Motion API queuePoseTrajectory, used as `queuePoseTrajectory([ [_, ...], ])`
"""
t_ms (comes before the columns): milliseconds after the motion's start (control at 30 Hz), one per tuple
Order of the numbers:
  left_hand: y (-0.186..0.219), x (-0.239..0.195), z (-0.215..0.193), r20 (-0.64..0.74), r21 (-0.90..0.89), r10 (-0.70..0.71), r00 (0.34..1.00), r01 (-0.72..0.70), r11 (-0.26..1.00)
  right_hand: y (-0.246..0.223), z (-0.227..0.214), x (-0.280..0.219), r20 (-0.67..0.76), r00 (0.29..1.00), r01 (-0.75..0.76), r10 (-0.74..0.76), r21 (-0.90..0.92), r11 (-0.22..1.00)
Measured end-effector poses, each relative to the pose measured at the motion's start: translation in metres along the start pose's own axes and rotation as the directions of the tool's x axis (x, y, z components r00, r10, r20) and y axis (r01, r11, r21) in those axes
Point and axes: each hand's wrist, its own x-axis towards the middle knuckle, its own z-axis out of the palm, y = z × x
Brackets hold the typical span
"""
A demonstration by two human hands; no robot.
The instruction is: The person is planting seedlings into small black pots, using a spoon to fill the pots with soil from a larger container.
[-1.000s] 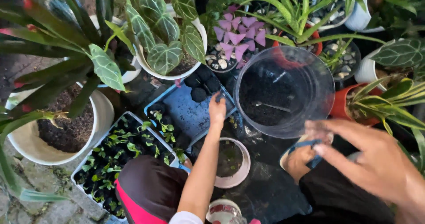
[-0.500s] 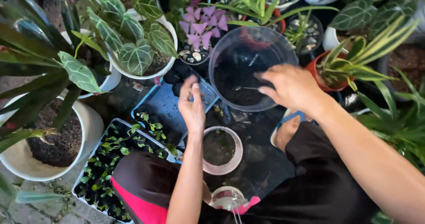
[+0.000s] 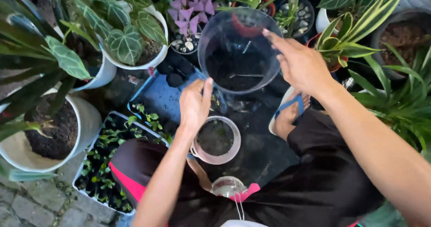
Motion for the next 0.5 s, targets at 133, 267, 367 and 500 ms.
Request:
queuePoseTrajectory([
  [133, 0.014, -0.002, -0.024, 0.144, 0.085, 0.076, 0.987, -0.089, 0.992, 0.007, 0.021, -0.008, -0.163, 0.966, 0.168, -0.202, -0.200, 0.965],
  [267, -0.003, 0.005, -0.035, 0.120, 0.114, 0.073, 0.990, -0.087, 0.990, -0.029, 0.022, -0.016, -0.194, 0.920, 0.304, -0.340, -0.194, 0.933],
  [367, -0.008, 0.012, -0.045, 0.100, 0.084, -0.081, 0.992, 0.073, 0.994, -0.064, 0.011, -0.020, -0.102, 0.936, 0.319, -0.337, -0.158, 0.934],
  [500, -0.002, 0.015, -0.074, 0.089, -0.050, 0.115, 0.989, -0.111, 0.993, -0.107, 0.007, -0.022, 0.161, 0.952, 0.240, -0.260, 0.135, 0.961],
])
